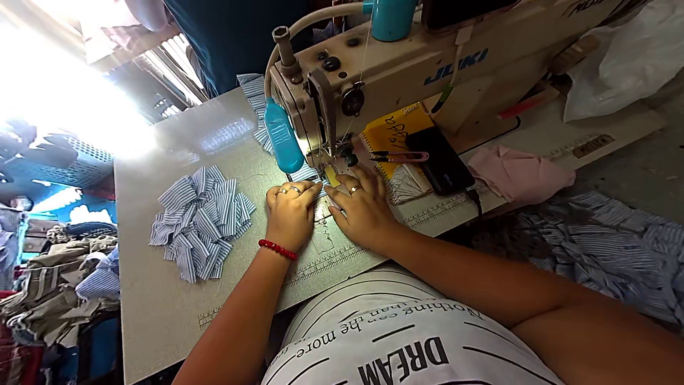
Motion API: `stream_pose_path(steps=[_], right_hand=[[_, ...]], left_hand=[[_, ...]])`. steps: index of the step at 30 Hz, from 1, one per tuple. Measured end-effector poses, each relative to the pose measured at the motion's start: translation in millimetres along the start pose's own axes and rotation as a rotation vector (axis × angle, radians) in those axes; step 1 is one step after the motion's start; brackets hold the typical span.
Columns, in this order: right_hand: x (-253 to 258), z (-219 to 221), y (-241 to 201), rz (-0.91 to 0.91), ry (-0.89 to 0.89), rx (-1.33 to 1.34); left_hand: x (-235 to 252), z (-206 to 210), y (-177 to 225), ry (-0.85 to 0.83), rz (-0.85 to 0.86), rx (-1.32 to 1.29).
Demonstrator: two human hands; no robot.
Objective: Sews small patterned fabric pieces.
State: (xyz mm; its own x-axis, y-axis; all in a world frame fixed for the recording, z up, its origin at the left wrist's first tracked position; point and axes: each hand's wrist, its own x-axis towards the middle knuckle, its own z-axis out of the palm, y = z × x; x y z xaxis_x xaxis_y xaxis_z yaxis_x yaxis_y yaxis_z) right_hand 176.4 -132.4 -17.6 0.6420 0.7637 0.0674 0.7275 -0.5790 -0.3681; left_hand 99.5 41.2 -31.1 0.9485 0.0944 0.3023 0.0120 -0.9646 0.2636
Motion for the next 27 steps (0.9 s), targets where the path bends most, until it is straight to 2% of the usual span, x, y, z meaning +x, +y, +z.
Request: stream_pose_path(steps=[5, 13, 27], right_hand=[[-1, 1, 0, -0.012, 0.019, -0.044], [2, -1, -5, 0.013, -0.078, -0.096], [-2, 2, -3, -0.041, 0.006, -0.076]], left_hand=[[1, 0, -4, -0.016, 0.026, 0.009], [7, -2, -12, -0.037, 0.037, 0.010], [18, -5, -15, -0.066, -0.014, 0.074]])
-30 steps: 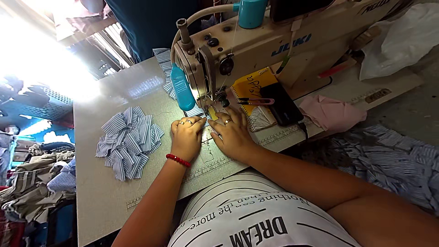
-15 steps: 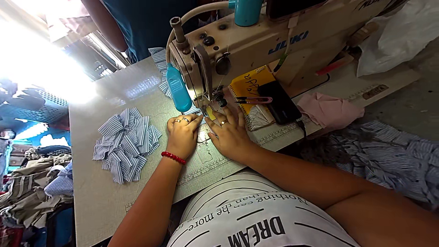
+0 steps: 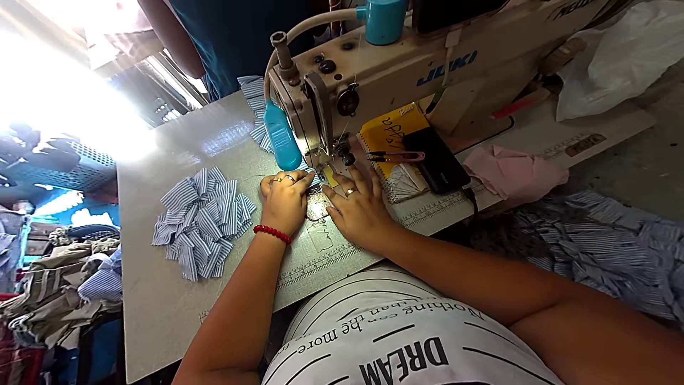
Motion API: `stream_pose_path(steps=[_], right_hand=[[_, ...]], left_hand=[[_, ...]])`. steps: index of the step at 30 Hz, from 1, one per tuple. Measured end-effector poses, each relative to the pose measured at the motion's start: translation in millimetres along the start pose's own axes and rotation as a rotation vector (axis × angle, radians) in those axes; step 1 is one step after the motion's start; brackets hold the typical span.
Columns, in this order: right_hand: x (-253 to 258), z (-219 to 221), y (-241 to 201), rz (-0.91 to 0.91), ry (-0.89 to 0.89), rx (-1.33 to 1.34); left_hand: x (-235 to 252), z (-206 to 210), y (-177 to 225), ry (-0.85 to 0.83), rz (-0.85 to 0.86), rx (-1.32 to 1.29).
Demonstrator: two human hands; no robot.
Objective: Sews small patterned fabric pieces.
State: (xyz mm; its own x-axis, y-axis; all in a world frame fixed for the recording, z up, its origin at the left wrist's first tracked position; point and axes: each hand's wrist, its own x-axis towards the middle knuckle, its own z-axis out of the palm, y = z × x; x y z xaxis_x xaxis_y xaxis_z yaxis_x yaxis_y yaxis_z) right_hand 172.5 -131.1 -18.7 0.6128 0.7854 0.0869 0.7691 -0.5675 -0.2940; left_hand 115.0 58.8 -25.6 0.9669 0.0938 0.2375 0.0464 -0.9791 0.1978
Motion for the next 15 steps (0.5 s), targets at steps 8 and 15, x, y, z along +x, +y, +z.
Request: stream_pose_path(steps=[8, 15], right_hand=[[-1, 3, 2, -0.017, 0.017, 0.001], [-1, 6, 5, -0.073, 0.083, 0.042]], left_hand=[[6, 1, 1, -0.040, -0.093, 0.021], [-18, -29, -17, 0.159, -0.296, 0.115]])
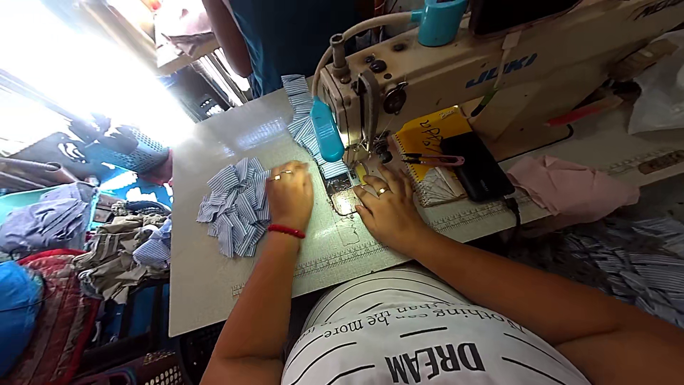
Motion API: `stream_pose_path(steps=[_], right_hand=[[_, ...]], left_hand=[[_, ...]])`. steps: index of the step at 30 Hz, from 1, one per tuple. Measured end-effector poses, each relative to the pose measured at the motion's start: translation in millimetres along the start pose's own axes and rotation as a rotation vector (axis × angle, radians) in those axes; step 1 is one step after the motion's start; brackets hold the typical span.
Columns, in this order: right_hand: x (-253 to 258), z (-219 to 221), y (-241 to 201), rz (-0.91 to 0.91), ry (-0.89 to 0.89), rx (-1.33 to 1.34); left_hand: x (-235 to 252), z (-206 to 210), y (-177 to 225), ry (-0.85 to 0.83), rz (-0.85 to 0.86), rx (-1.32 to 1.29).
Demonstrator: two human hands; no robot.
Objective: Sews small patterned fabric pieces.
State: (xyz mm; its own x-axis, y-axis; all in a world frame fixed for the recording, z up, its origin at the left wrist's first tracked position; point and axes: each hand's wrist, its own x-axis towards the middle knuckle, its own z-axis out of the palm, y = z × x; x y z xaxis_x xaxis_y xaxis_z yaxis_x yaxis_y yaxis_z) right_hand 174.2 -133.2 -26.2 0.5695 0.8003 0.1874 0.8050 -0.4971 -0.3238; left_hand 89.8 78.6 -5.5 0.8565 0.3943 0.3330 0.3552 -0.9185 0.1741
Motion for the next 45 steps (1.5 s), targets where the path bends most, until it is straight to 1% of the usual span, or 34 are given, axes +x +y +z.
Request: stream_pose_path(steps=[1, 3, 5, 6, 9, 11, 13, 15, 17, 18, 20, 22, 25, 27, 29, 32, 34, 35, 37, 39, 41, 43, 45], right_hand=[[0, -1, 0, -0.006, -0.003, 0.007], [0, -1, 0, -0.010, -0.012, 0.013], [0, -1, 0, -0.014, -0.014, 0.018], [1, -1, 0, -0.017, -0.016, 0.017], [0, 0, 0, -0.024, -0.001, 0.019], [-2, -1, 1, -0.041, 0.036, 0.039], [-5, -1, 2, -0.075, 0.116, 0.088], [-7, -3, 0, -0.092, 0.200, 0.188], [-7, -11, -8, -0.089, 0.248, 0.344], [-7, -16, -13, -0.079, 0.248, 0.432], [-5, -27, -23, -0.034, 0.219, 0.590], [-3, -38, -30, 0.031, 0.147, 0.740], [0, -52, -34, 0.131, 0.025, 1.005], [1, -56, -35, 0.169, -0.023, 1.142], [0, -59, -36, 0.171, -0.027, 1.182], [-1, -58, -35, 0.144, 0.028, 1.139], [-1, -58, -35, 0.172, 0.045, 1.168], [-2, -58, -35, 0.190, 0.052, 1.195], [-1, -56, -33, 0.221, 0.084, 1.243], [-1, -49, -29, 0.224, 0.148, 1.242], [-1, -43, -24, 0.234, 0.183, 1.211], [0, -36, -21, 0.267, 0.188, 1.167], [1, -29, -16, 0.295, 0.172, 1.090]], left_hand=[[-6, -14, -11, 0.016, -0.067, 0.036], [-17, -34, -31, -0.022, -0.222, 0.115], [-24, -40, -43, -0.094, -0.328, 0.171], [-27, -41, -46, -0.121, -0.350, 0.201], [-32, -41, -46, -0.147, -0.318, 0.255], [-35, -45, -46, -0.088, -0.271, 0.258], [-36, -56, -44, 0.016, -0.255, 0.189], [-36, -71, -34, 0.125, -0.277, 0.039], [-36, -79, -22, 0.185, -0.315, -0.216], [-37, -82, -15, 0.159, -0.354, -0.388], [-40, -86, 0, 0.018, -0.472, -0.766], [-42, -83, 15, -0.063, -0.557, -1.052], [-47, -74, 31, -0.123, -0.506, -1.322], [-50, -68, 41, -0.129, -0.451, -1.399], [-50, -63, 50, -0.126, -0.379, -1.399], [-50, -57, 57, -0.151, -0.255, -1.324], [-49, -53, 60, -0.140, -0.226, -1.290], [-50, -52, 62, -0.130, -0.241, -1.262], [-51, -50, 69, -0.161, -0.348, -1.232], [-52, -51, 76, -0.225, -0.505, -1.336], [-53, -47, 80, -0.199, -0.613, -1.428], [-54, -38, 80, -0.133, -0.636, -1.433], [-53, -26, 76, -0.081, -0.603, -1.331]])
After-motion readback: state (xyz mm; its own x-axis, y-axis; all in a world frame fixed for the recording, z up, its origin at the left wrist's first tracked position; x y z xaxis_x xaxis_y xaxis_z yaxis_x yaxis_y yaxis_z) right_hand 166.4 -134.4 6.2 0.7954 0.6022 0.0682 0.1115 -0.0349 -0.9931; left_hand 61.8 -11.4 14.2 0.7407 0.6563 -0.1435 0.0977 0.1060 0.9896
